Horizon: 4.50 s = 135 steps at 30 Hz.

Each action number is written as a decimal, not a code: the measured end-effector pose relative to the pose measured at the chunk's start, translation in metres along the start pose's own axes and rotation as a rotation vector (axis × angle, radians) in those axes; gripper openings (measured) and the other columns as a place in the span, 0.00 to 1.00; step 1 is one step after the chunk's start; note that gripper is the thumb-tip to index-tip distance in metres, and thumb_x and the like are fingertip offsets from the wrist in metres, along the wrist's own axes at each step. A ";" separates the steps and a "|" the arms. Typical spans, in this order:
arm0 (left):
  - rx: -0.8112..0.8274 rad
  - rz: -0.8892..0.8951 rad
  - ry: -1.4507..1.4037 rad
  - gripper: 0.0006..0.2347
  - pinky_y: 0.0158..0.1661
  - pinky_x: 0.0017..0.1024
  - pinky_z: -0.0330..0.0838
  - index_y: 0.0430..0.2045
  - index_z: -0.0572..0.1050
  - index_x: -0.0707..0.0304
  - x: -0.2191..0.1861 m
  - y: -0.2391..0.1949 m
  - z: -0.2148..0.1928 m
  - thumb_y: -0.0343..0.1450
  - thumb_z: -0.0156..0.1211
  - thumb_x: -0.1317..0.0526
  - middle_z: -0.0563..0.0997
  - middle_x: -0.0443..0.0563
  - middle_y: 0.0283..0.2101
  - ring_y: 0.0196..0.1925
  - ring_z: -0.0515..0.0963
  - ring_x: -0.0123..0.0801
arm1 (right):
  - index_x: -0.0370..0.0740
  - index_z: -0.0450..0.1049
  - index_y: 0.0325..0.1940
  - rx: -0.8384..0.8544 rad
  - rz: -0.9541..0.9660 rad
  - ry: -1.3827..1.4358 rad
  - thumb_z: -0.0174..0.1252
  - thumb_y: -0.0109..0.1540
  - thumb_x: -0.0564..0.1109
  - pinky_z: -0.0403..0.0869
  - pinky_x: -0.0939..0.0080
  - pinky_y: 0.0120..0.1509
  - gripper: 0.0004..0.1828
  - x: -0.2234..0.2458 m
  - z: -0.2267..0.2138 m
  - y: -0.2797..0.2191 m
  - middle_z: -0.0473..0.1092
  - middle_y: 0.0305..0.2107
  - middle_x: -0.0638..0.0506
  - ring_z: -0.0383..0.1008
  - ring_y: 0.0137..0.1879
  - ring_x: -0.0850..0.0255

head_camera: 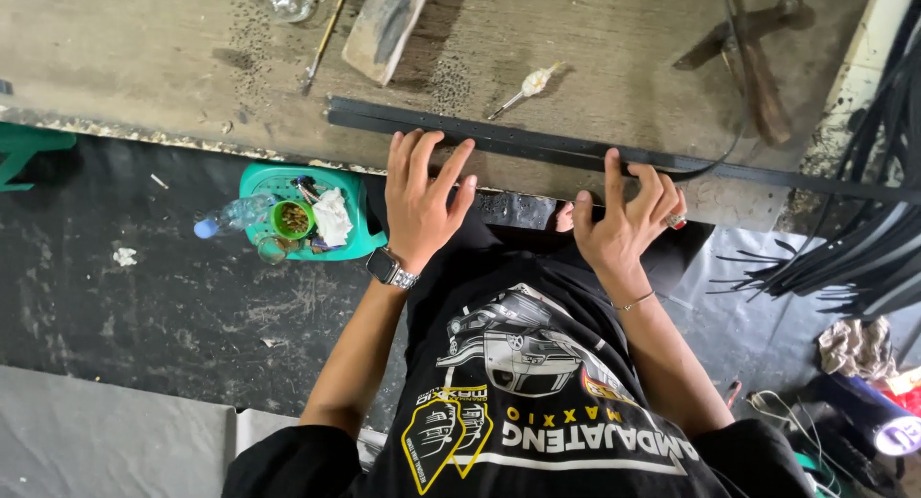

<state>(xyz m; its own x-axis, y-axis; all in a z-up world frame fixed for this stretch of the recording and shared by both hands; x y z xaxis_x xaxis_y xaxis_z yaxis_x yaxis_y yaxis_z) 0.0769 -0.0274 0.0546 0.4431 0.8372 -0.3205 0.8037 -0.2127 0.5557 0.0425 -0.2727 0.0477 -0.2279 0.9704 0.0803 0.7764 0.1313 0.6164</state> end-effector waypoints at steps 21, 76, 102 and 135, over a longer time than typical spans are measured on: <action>0.089 0.148 -0.287 0.10 0.38 0.30 0.63 0.46 0.80 0.58 -0.050 0.043 0.058 0.74 0.64 0.58 0.74 0.45 0.43 0.46 0.72 0.37 | 0.36 0.79 0.63 0.075 0.079 0.011 0.50 0.67 0.54 0.58 0.35 0.64 0.27 -0.001 0.004 0.000 0.63 0.50 0.42 0.62 0.57 0.41; 0.218 0.062 -0.387 0.05 0.45 0.37 0.65 0.30 0.76 0.57 -0.037 0.048 0.055 0.74 0.61 0.58 0.77 0.45 0.36 0.43 0.71 0.43 | 0.59 0.69 0.24 0.213 -1.402 0.063 0.57 0.63 0.45 0.61 0.65 0.28 0.13 0.325 0.157 0.186 0.68 0.25 0.64 0.67 0.36 0.66; 0.139 0.100 -0.381 0.07 0.36 0.31 0.63 0.42 0.82 0.54 -0.046 0.056 0.052 0.71 0.68 0.60 0.78 0.45 0.43 0.41 0.72 0.37 | 0.35 0.68 0.33 0.062 0.475 0.972 0.43 0.76 0.55 0.69 0.61 0.30 0.25 -0.056 -0.001 0.054 0.72 0.20 0.45 0.74 0.25 0.54; 0.102 0.096 -0.356 0.11 0.36 0.29 0.61 0.43 0.80 0.50 -0.047 0.057 0.052 0.68 0.68 0.62 0.75 0.43 0.43 0.42 0.71 0.34 | 0.38 0.71 0.36 0.129 0.154 0.945 0.46 0.76 0.45 0.74 0.57 0.28 0.16 -0.017 0.042 0.047 0.78 0.27 0.49 0.78 0.27 0.53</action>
<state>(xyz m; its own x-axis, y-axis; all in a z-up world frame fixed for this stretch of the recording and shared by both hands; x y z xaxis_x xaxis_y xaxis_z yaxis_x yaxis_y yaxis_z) 0.1221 -0.1047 0.0616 0.6139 0.5872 -0.5275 0.7795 -0.3458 0.5223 0.1074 -0.2749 0.0424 -0.4532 0.4221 0.7851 0.8831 0.0924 0.4600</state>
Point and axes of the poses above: each hand's wrist, its own y-axis towards the middle knuckle, its own z-axis out of the palm, x = y × z, the point moved 10 cm from there along y, towards the middle knuckle
